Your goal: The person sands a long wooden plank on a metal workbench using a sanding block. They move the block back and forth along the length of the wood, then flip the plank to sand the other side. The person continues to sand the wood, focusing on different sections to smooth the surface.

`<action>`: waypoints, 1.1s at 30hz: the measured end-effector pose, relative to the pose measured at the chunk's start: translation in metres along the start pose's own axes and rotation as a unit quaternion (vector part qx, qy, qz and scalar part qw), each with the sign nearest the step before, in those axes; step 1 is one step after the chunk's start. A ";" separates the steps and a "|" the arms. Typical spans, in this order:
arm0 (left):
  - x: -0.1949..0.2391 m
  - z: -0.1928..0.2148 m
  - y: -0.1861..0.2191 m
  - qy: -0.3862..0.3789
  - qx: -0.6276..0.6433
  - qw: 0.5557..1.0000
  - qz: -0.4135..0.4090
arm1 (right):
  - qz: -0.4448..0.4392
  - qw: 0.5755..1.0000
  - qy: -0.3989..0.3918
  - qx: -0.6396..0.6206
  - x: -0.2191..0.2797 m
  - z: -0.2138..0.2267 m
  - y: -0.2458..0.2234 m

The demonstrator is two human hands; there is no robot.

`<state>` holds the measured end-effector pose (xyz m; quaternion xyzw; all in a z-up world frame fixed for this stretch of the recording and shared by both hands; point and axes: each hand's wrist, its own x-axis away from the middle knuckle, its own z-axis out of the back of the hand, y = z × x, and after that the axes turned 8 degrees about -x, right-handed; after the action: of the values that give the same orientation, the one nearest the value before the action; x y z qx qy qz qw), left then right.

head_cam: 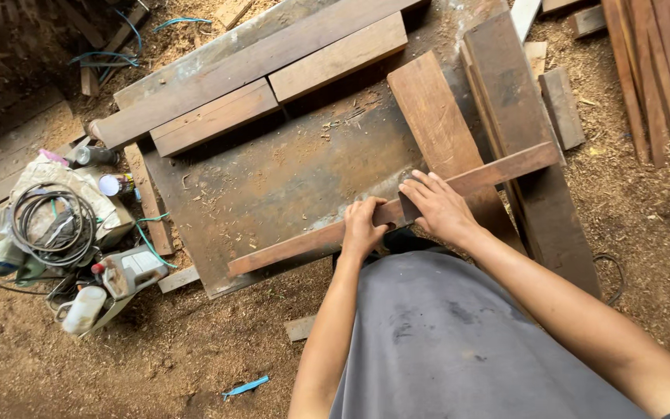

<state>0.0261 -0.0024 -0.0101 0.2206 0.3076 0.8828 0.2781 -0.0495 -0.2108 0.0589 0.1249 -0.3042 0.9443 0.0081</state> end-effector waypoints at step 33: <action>0.019 0.009 0.009 0.029 -0.035 0.999 -0.007 | 0.036 0.996 -0.085 0.003 -0.014 0.009 0.026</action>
<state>0.0134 0.0077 0.0065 0.1833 0.2863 0.8969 0.2828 -0.0366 -0.2361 0.0481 0.1941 -0.3053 0.9308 -0.0520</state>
